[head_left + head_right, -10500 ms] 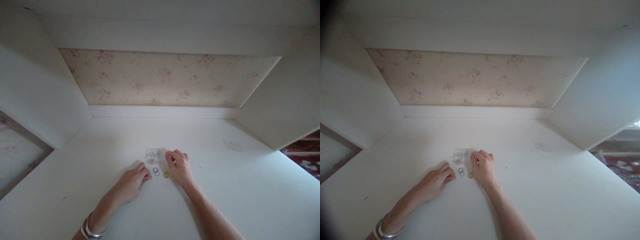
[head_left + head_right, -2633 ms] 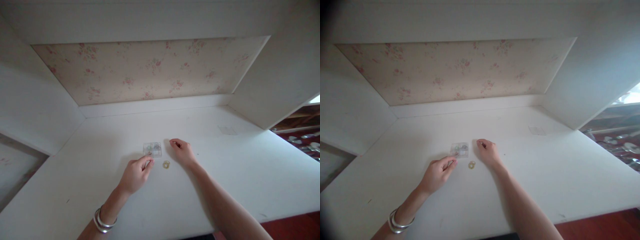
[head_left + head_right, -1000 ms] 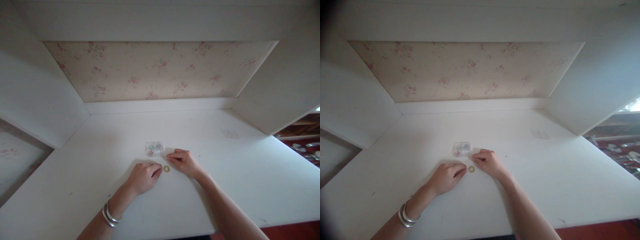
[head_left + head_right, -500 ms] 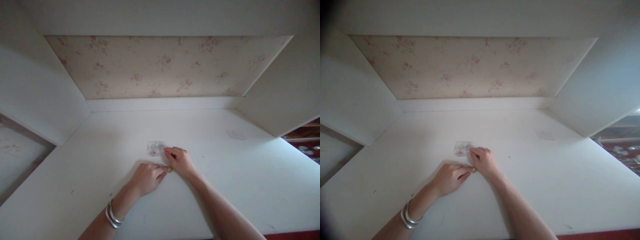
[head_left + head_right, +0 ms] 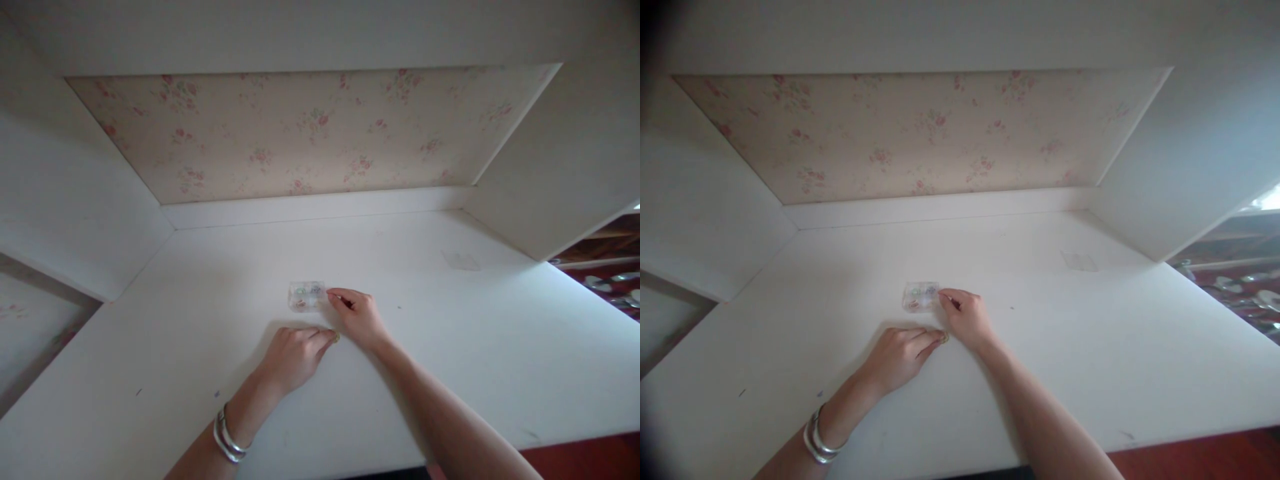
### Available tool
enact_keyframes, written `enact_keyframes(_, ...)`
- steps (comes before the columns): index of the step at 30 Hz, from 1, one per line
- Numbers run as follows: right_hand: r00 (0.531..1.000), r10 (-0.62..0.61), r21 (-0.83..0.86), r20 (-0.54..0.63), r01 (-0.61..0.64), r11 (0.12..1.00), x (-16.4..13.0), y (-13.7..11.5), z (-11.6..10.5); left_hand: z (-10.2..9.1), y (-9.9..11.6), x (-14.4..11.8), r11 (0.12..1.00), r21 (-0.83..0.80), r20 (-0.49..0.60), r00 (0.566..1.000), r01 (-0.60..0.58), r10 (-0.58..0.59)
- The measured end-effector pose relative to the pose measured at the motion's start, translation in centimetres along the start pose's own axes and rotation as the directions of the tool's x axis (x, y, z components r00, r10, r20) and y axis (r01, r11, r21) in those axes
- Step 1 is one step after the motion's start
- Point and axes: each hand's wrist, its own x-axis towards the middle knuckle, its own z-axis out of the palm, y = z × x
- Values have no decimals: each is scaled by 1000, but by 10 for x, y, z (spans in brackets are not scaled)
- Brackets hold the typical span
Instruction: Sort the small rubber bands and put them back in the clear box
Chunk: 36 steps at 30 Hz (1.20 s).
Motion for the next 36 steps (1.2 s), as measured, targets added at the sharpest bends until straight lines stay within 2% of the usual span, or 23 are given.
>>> enact_keyframes(5,1000,-3,8,10,3,1000,0,-1,-1,1,2,0,999,42,37,999,13,-14)
enact_keyframes(12,1000,2,5,28,-2,1000,-1,1,1,1,2,2,998,-32,9,998,61,-60)
enact_keyframes(21,999,0,-6,38,0,1000,-2,0,1,1,2,3,995,-32,67,993,97,-95)
enact_keyframes(27,999,3,-6,55,-3,1000,-2,-1,-1,1,2,3,996,-33,27,996,85,-84)
enact_keyframes(36,998,-9,7,59,9,1000,-3,-1,0,1,1,0,999,-18,25,999,33,-32)
